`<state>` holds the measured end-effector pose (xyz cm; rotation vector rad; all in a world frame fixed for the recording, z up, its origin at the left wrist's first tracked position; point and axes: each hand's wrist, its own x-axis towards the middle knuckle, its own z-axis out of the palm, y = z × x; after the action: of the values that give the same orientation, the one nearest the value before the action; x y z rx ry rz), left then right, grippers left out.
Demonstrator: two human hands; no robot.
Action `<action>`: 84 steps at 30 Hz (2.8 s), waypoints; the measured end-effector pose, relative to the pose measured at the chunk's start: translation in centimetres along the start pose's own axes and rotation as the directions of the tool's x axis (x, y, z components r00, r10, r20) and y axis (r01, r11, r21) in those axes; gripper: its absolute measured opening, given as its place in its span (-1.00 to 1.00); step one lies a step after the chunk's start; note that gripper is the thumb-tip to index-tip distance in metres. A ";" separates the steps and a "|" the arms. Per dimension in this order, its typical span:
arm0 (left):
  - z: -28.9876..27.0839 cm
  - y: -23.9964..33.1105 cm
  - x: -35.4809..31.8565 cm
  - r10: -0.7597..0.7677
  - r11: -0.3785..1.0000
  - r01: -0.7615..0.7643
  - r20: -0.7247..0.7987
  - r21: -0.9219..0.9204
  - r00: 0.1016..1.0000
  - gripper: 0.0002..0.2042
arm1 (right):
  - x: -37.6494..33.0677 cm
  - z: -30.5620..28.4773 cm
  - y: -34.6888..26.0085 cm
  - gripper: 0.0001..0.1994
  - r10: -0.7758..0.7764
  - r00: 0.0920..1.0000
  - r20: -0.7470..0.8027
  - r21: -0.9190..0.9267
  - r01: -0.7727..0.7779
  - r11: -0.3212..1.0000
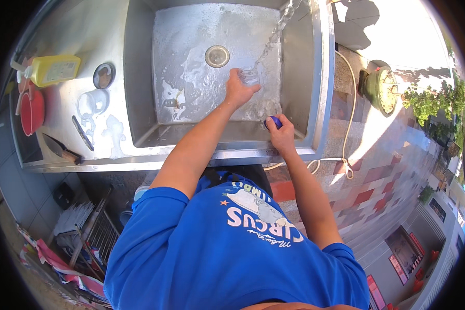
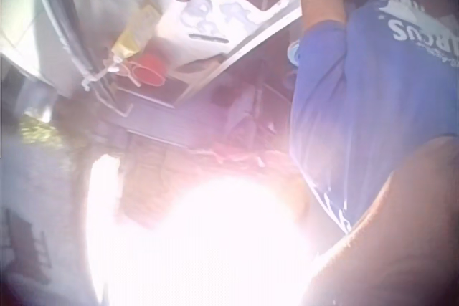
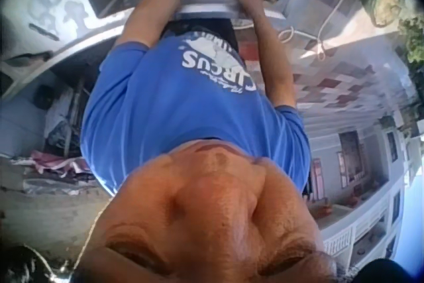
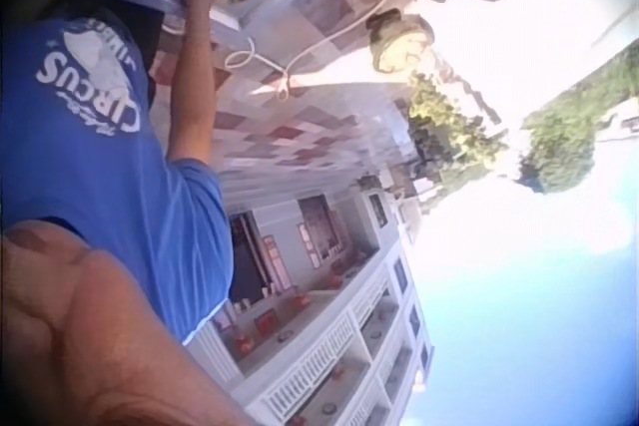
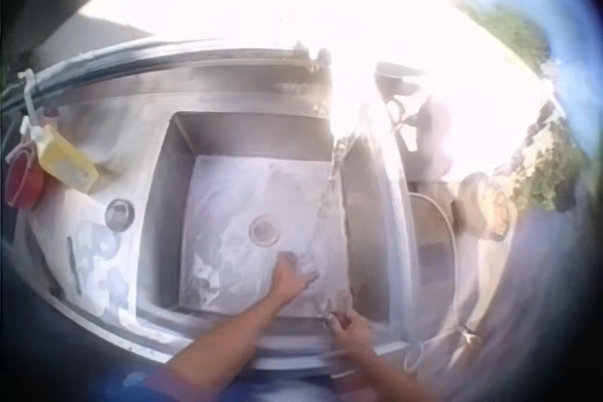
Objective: The person washes various items including clear plastic cups and a blue lid by hand in a sink using soap and a cloth, then rinses them under running water.
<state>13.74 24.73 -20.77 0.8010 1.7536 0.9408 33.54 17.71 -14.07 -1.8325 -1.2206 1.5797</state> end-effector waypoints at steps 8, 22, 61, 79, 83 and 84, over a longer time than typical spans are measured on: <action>-0.5 2.2 -0.3 0.246 0.962 -0.247 0.017 0.115 0.969 -0.23 | -2.9 0.0 0.5 -0.76 -0.592 0.802 0.076 -0.640 0.495 0.588; -1.0 1.1 0.8 0.332 0.936 -0.328 -0.011 0.131 0.943 -0.20 | -4.8 -5.3 1.0 -0.75 -0.654 0.750 0.093 -0.740 0.492 0.459; 2.7 -2.7 0.7 0.165 0.971 -0.199 -0.233 -0.130 0.958 -0.19 | -4.9 -5.7 1.4 -0.80 -0.692 0.716 0.089 -0.672 0.556 0.489; 3.3 -0.4 7.2 -0.469 0.136 0.608 0.489 -0.782 0.735 -0.59 | -3.0 -4.4 -0.2 -0.83 -0.658 0.748 0.087 -0.681 0.527 0.508; 3.6 -0.7 7.8 -0.507 -0.001 0.556 0.480 -0.831 0.716 -0.54 | -4.1 -4.8 0.4 -0.83 -0.624 0.775 0.097 -0.698 0.500 0.513; 3.7 -0.6 8.4 -0.482 -0.016 0.511 0.454 -0.859 0.749 -0.53 | -3.9 -4.8 0.4 -0.83 -0.626 0.774 0.095 -0.701 0.499 0.510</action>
<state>14.42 32.33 -25.87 -0.7066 0.8423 1.2144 38.32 15.31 -10.96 -1.5892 -2.2535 0.5775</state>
